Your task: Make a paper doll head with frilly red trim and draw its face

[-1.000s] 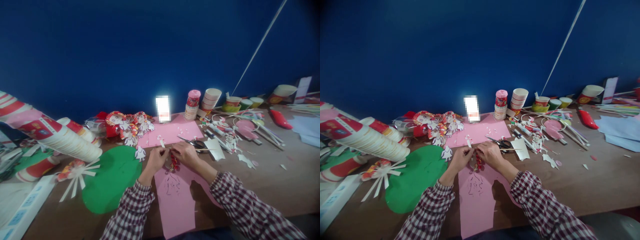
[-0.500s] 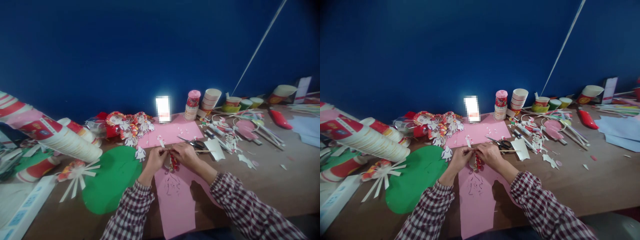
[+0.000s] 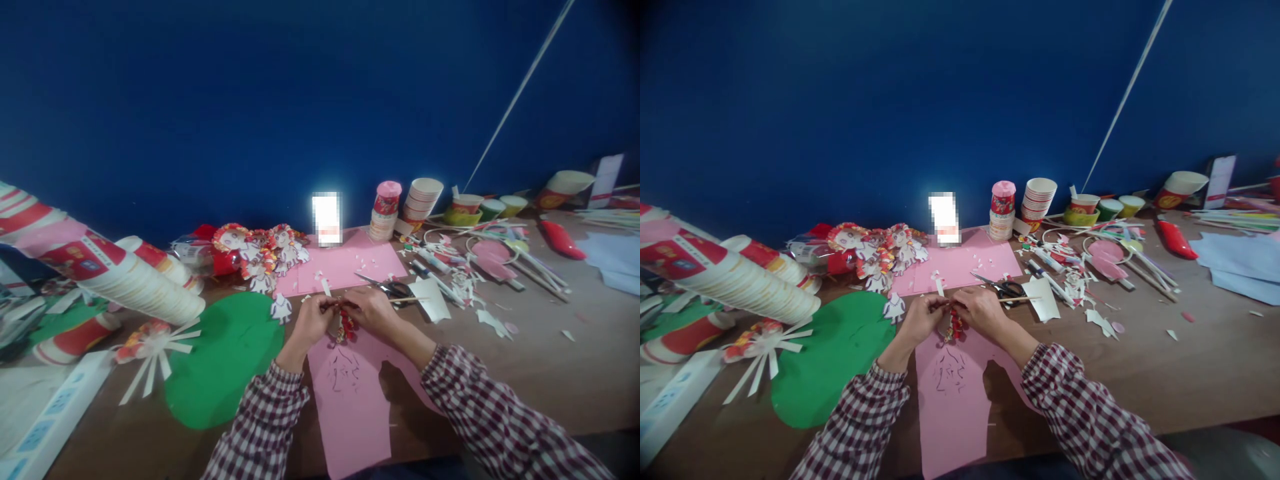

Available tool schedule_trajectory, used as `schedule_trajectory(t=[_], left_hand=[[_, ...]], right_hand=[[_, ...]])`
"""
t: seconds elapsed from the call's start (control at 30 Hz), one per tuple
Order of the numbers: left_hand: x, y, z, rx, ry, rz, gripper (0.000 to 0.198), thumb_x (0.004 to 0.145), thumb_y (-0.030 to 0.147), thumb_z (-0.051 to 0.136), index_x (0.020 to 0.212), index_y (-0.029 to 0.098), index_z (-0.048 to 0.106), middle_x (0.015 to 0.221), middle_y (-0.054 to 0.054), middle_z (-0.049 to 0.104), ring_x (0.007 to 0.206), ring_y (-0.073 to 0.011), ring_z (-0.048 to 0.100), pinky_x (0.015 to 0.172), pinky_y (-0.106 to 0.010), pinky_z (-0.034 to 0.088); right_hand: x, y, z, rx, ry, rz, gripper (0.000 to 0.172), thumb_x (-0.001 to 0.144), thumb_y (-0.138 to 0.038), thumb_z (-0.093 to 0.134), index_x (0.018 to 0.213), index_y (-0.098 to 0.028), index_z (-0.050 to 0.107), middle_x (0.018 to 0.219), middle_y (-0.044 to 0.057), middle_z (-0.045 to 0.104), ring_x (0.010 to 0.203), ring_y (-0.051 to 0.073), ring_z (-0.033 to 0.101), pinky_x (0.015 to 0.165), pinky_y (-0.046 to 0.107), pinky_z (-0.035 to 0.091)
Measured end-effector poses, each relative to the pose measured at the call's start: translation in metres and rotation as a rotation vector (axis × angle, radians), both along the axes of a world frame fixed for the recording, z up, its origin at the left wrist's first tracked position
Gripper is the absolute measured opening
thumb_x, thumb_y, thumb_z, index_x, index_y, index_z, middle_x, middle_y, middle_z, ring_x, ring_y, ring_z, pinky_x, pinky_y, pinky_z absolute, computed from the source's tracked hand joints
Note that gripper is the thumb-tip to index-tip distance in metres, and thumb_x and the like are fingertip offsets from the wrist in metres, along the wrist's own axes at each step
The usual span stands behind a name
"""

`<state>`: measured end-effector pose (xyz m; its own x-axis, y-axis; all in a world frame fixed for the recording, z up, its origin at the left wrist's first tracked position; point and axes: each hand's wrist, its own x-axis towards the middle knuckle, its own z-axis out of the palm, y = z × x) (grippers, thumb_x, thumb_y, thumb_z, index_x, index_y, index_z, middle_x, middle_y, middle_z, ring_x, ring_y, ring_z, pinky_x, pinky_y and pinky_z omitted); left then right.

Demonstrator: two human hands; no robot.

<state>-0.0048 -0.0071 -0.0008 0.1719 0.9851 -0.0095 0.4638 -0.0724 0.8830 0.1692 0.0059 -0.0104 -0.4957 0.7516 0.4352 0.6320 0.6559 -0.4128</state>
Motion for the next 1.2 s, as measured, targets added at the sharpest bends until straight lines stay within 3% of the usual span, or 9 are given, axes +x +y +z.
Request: schedule_trajectory(t=[0.37, 0.57, 0.93, 1.2], left_hand=[[-0.001, 0.003, -0.01, -0.002, -0.007, 0.004, 0.03, 0.072, 0.014, 0.052, 0.095, 0.011, 0.07, 0.075, -0.005, 0.07, 0.061, -0.0124, 0.059, 0.056, -0.021, 0.043], [-0.004, 0.004, -0.015, 0.031, -0.01, 0.011, 0.028, 0.073, 0.017, 0.052, 0.094, 0.011, 0.069, 0.073, -0.004, 0.069, 0.062, -0.0126, 0.059, 0.057, -0.021, 0.043], [-0.004, 0.002, -0.008, 0.083, -0.012, -0.064, 0.025, 0.082, 0.025, 0.051, 0.095, 0.017, 0.072, 0.081, -0.004, 0.072, 0.079, -0.017, 0.063, 0.073, -0.026, 0.047], [-0.007, 0.005, -0.007, 0.17, 0.079, -0.069, 0.02, 0.08, 0.02, 0.054, 0.087, 0.017, 0.073, 0.079, -0.006, 0.068, 0.076, -0.0156, 0.06, 0.07, -0.024, 0.044]], right_hand=[[0.002, 0.002, -0.003, 0.048, 0.044, 0.022, 0.012, 0.086, -0.023, 0.056, 0.08, -0.018, 0.065, 0.08, 0.004, 0.067, 0.078, 0.014, 0.058, 0.073, 0.023, 0.041], [0.001, 0.002, -0.001, 0.052, 0.041, 0.002, 0.013, 0.085, -0.022, 0.056, 0.076, -0.018, 0.064, 0.078, 0.004, 0.066, 0.076, 0.015, 0.057, 0.071, 0.024, 0.04], [0.002, 0.003, -0.002, 0.045, 0.049, 0.011, 0.008, 0.083, -0.019, 0.058, 0.08, -0.02, 0.066, 0.08, 0.003, 0.067, 0.078, 0.014, 0.058, 0.073, 0.024, 0.041], [0.001, 0.0, -0.003, 0.04, 0.024, 0.011, 0.011, 0.086, -0.02, 0.055, 0.082, -0.019, 0.065, 0.078, 0.003, 0.066, 0.076, 0.014, 0.058, 0.07, 0.023, 0.039]])
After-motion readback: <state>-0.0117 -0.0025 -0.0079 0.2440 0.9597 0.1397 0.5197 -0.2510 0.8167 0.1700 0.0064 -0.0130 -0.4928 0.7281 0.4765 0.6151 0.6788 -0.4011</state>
